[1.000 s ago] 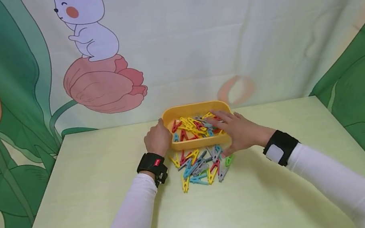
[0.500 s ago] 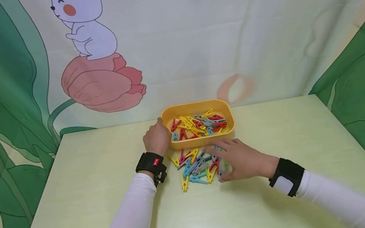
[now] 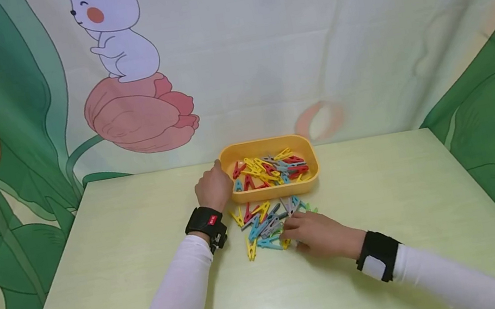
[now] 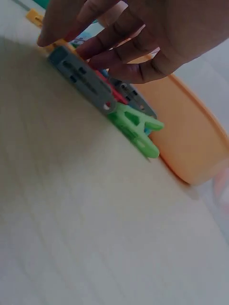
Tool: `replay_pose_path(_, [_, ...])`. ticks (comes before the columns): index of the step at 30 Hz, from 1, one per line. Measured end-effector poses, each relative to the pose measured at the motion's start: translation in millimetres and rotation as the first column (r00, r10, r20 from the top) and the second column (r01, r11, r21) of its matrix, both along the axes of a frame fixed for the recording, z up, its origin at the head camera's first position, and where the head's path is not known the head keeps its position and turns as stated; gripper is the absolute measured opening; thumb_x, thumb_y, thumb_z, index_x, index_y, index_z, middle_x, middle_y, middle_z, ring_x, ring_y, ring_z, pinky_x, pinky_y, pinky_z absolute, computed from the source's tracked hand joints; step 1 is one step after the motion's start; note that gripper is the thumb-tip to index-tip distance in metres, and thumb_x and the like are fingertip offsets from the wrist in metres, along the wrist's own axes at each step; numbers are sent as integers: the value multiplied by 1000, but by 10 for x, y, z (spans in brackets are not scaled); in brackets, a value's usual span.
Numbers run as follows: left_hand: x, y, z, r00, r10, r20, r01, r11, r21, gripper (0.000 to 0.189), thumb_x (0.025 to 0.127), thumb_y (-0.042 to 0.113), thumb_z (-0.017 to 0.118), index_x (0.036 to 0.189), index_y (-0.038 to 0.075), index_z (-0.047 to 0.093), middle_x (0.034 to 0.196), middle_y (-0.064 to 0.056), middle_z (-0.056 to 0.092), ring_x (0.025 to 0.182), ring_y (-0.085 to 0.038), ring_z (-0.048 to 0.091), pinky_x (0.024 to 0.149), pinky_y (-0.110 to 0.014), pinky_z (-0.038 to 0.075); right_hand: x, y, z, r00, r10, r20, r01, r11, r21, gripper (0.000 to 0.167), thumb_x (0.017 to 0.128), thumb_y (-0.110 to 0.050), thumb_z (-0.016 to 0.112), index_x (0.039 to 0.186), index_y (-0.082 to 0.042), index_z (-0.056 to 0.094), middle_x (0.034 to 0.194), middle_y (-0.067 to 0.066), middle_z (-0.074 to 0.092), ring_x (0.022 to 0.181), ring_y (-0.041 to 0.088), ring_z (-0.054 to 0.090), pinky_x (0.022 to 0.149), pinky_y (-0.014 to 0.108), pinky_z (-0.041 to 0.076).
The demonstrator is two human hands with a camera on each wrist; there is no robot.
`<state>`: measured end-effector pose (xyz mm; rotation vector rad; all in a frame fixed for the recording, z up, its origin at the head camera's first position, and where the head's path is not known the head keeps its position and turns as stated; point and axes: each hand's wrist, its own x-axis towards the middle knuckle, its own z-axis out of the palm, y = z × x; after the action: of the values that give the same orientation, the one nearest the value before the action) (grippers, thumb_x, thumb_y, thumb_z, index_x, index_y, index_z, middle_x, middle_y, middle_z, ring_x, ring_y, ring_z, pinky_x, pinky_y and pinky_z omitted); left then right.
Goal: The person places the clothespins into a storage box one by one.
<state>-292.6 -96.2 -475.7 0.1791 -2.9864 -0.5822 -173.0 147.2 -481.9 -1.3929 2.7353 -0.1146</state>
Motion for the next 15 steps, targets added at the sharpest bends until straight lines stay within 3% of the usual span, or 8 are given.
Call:
replay_pose_path(10, [-8, 18, -4, 1000, 3, 31, -2, 1000, -2, 50, 98, 23, 53, 145, 8, 45, 110, -18, 70, 88, -34, 70, 81, -50, 58, 14, -49, -4, 1000, 21, -21, -21, 1000, 2, 20, 92, -18, 68, 111, -21, 71, 109, -1, 67, 105, 18, 60, 97, 35, 51])
replay_pose_path(15, [-8, 10, 12, 1000, 6, 19, -6, 1000, -4, 49, 98, 23, 53, 144, 8, 46, 109, -18, 71, 87, -35, 70, 79, -50, 58, 6, -30, 178, 997, 46, -57, -48, 998, -37, 22, 90, -17, 70, 112, -21, 71, 109, -2, 68, 103, 16, 61, 95, 35, 52])
